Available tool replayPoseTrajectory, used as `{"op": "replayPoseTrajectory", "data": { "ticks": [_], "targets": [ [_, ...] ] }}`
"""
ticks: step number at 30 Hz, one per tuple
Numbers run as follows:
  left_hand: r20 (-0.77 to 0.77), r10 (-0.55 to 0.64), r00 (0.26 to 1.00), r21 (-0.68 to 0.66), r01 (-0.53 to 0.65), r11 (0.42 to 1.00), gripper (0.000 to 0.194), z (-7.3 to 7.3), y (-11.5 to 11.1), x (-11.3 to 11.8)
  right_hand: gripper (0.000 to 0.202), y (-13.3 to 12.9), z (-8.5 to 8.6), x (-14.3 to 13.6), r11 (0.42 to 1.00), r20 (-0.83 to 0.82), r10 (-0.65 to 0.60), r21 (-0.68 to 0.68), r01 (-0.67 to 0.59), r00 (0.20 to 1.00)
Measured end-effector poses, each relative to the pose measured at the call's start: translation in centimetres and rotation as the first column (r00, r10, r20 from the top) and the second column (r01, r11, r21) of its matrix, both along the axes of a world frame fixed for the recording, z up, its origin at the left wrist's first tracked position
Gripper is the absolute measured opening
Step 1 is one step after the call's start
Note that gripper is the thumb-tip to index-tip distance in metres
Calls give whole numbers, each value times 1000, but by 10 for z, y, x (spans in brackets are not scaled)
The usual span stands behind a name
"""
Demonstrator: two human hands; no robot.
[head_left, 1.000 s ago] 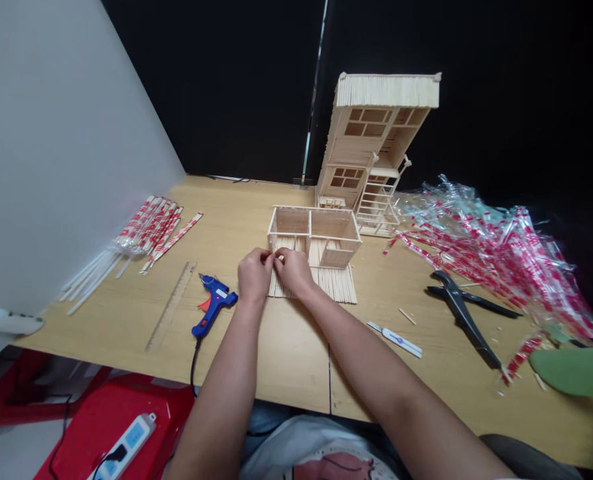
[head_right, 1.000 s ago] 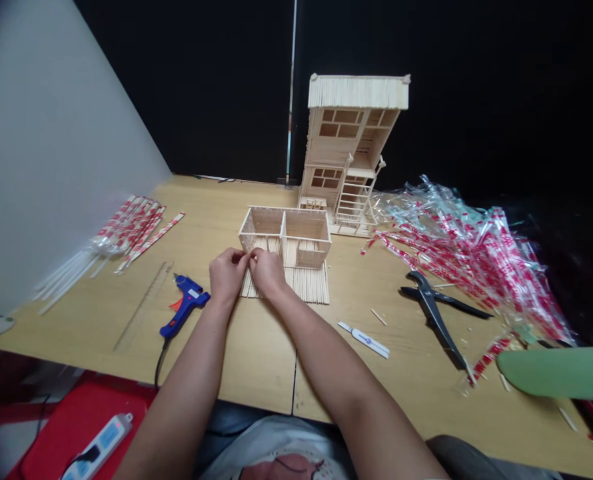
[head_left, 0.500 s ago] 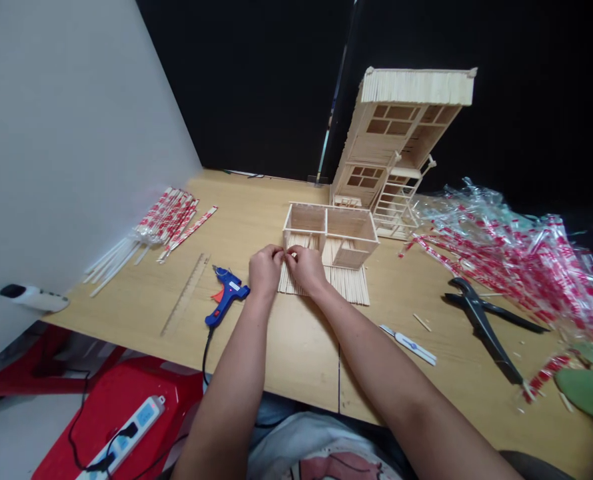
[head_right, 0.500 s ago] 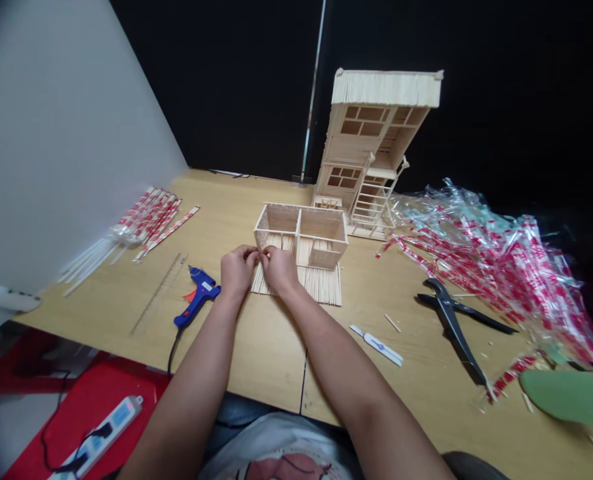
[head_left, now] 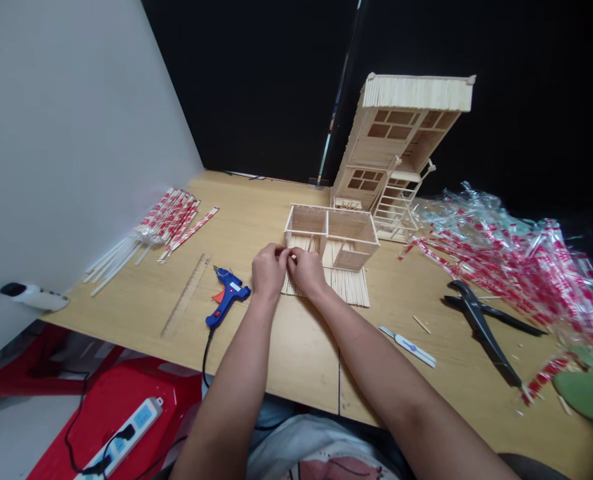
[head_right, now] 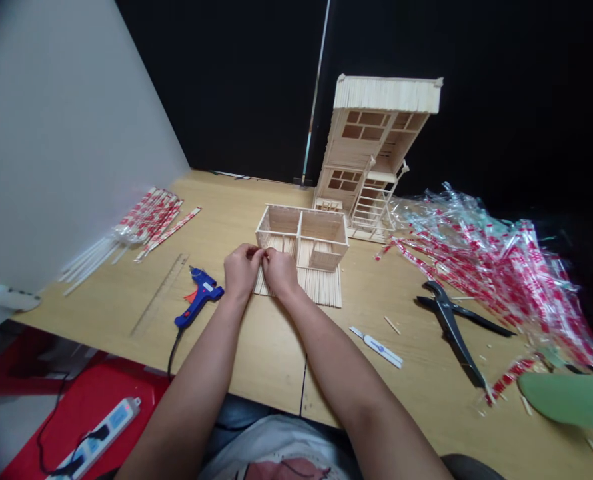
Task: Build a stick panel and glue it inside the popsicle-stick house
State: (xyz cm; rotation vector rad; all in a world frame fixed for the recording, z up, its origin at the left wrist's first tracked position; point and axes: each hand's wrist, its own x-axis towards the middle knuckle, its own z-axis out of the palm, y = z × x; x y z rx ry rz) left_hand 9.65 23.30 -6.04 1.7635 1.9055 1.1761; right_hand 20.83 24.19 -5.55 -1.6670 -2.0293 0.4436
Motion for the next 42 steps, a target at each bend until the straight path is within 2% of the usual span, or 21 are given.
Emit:
{"op": "replayPoseTrajectory", "data": {
  "ticks": [7,20,42],
  "targets": [
    [-7,8,1000,55,-7,998,14,3,1,4,32,0,-1,-1,1000,8,11,10,-11,1000],
    [-94,40,995,54,-35,998,13,8,0,8,36,-2,2,-1,1000,20,5,5,-5,1000],
    [-85,56,995,82,-49,995,13,3,1,7,31,-1,-1,-1,1000,33,3,12,-3,999]
  ]
}}
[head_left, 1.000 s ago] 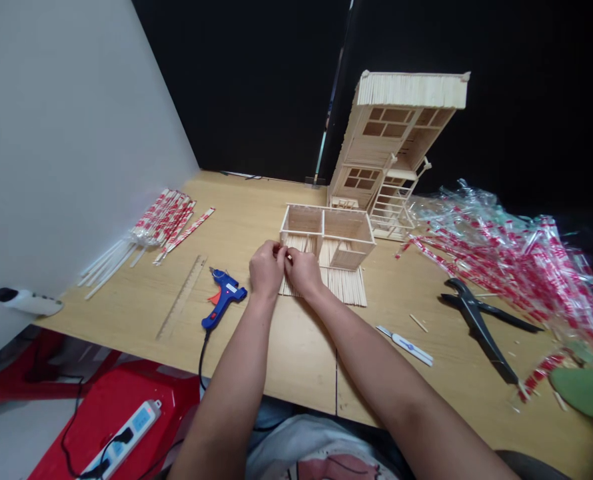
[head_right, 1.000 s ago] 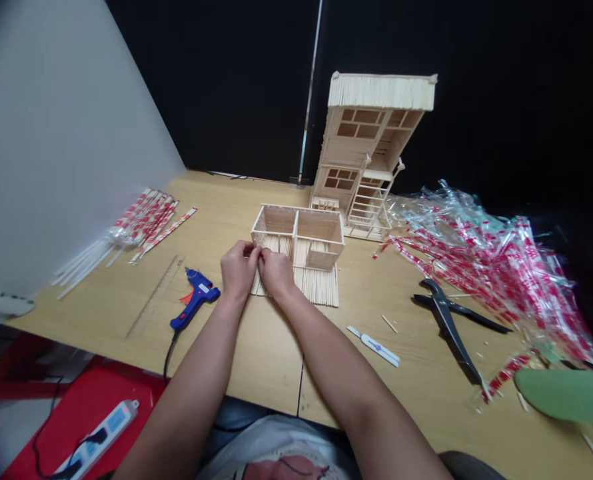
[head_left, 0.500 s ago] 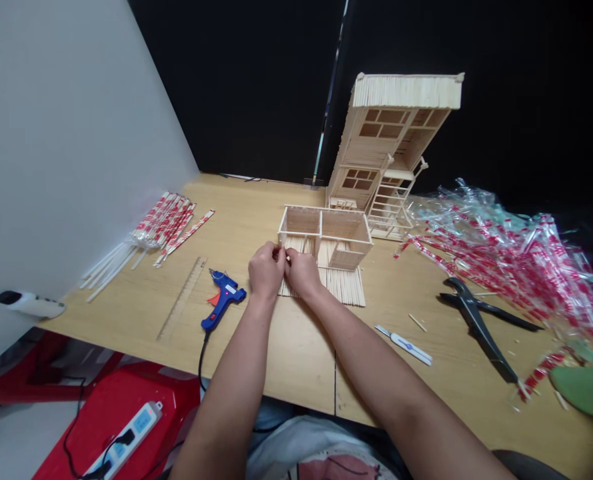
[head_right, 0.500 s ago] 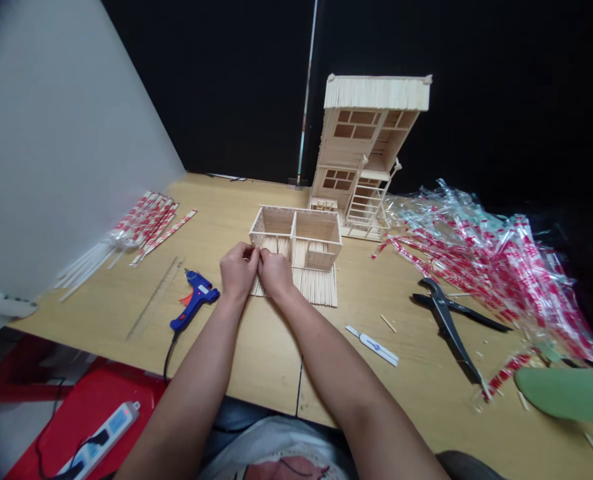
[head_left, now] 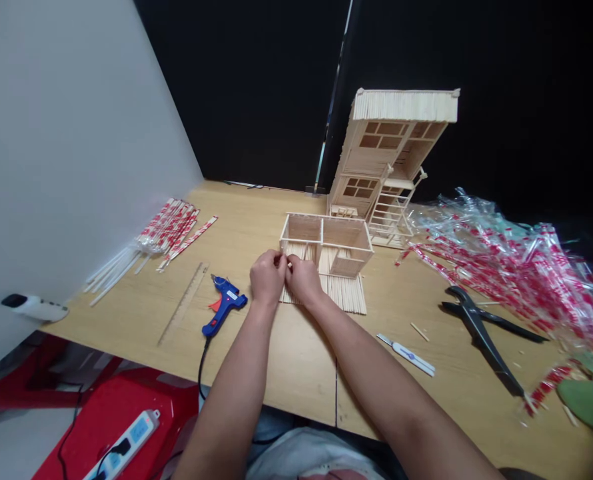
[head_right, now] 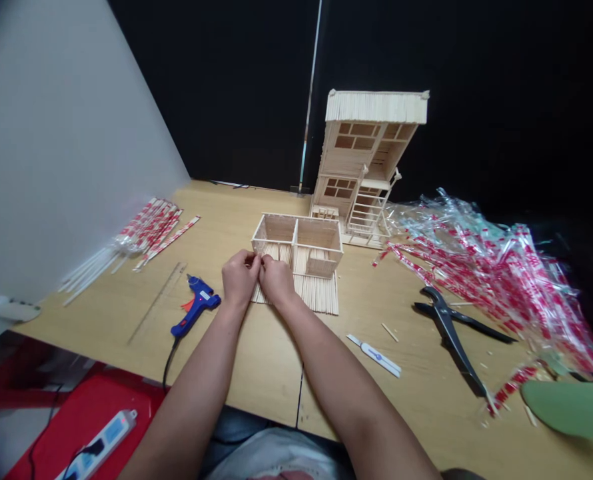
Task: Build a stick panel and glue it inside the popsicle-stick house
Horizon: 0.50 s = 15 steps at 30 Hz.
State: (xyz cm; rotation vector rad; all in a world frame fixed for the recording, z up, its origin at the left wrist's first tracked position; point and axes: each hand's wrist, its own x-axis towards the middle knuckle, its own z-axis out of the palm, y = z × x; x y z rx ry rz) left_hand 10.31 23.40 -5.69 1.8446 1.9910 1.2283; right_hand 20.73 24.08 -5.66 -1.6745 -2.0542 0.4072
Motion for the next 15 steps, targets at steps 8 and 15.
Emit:
{"op": "replayPoseTrajectory", "data": {
  "ticks": [8,15],
  "targets": [
    [5,0,1000,7,-1,1000,14,1,1,0,33,-2,0,-1,1000,20,5,18,-5,1000],
    [10,4,1000,6,-4,1000,15,1,1,0,37,-1,-2,0,1000,33,15,18,-16,999]
  ]
}}
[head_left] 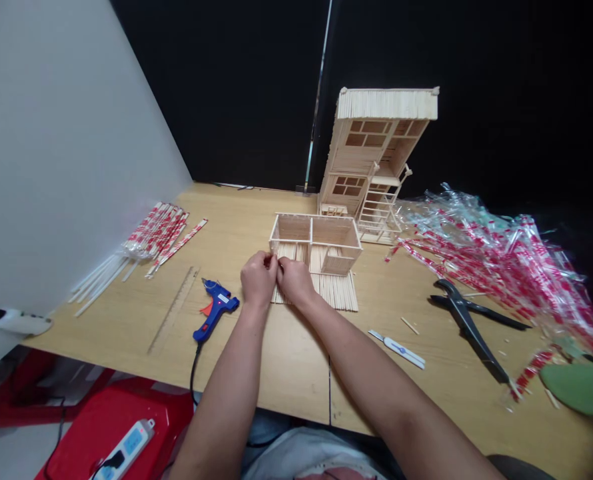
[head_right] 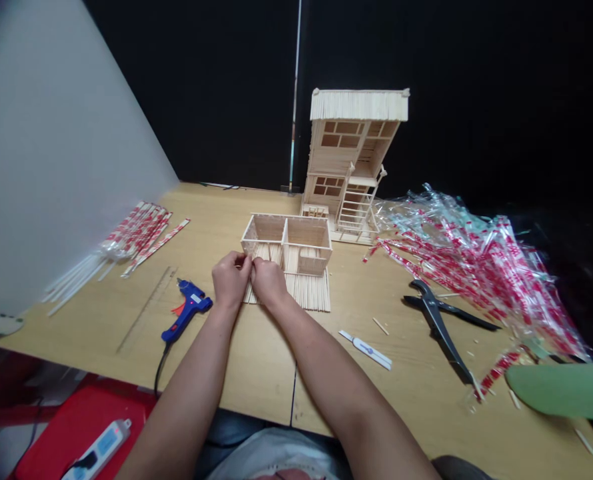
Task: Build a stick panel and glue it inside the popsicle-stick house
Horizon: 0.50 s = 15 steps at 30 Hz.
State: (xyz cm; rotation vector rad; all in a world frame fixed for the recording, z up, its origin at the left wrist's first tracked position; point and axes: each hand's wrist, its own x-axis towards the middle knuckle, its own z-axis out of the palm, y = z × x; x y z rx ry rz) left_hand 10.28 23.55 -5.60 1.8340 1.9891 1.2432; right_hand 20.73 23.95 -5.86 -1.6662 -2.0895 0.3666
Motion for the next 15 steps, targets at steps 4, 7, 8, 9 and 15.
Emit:
{"op": "replayPoseTrajectory", "data": {
  "ticks": [4,7,8,9,15],
  "targets": [
    [1,1,1000,3,-1,1000,15,0,0,0,36,0,0,0,1000,10,-2,5,2,1000],
    [4,-1,1000,8,1,1000,15,-1,0,0,35,-1,1,0,1000,18,-3,8,3,1000],
    [5,-1,1000,9,1,1000,15,-1,0,0,34,-1,1,0,1000,19,-3,9,2,1000],
    [6,-1,1000,10,1,1000,15,-1,0,0,34,-1,1,0,1000,21,-2,10,2,1000],
    [7,-5,1000,11,5,1000,14,-3,1,-2,34,0,1,0,1000,22,-3,5,3,1000]
  ]
}}
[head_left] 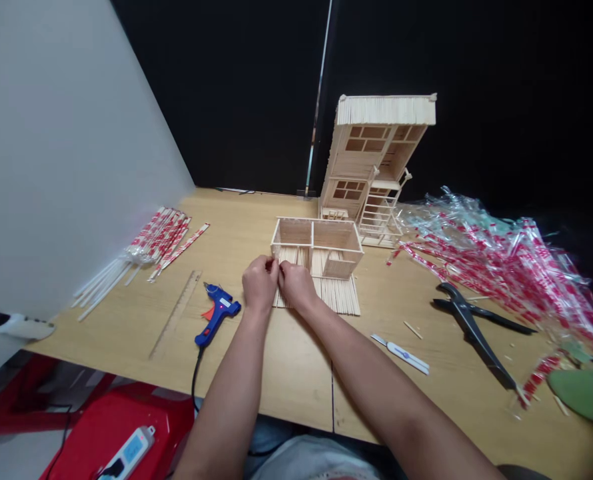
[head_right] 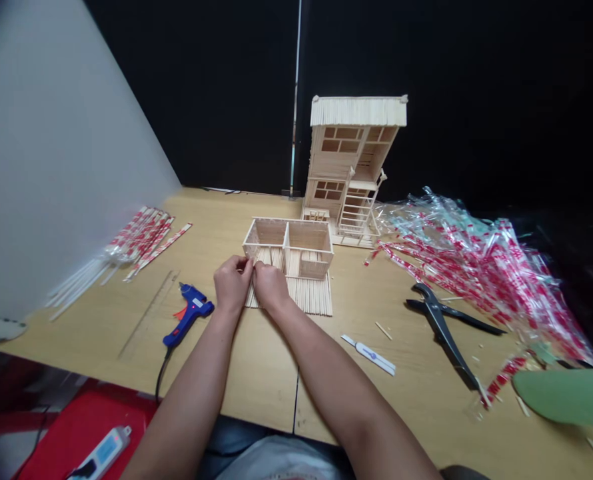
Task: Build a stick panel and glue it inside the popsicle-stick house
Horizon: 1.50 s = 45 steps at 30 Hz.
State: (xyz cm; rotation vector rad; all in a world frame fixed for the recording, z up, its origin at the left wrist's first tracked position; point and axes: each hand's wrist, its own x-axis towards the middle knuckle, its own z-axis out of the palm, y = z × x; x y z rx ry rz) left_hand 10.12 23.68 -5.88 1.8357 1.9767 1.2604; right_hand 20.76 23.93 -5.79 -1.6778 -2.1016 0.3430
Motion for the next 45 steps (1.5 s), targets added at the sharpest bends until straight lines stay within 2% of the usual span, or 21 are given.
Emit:
{"op": "replayPoseTrajectory", "data": {
  "ticks": [10,28,45],
  "targets": [
    [-11,0,1000,-12,0,1000,11,2,-2,1,26,-1,-1,1,1000,-40,12,29,-11,999],
    [-83,14,996,-46,-17,999,17,7,-4,-3,28,5,-4,7,998,-153,50,43,-44,987],
    [-48,21,999,28,-20,999,18,0,1,-3,27,4,-4,4,999,-181,1,46,8,983]
  ]
}}
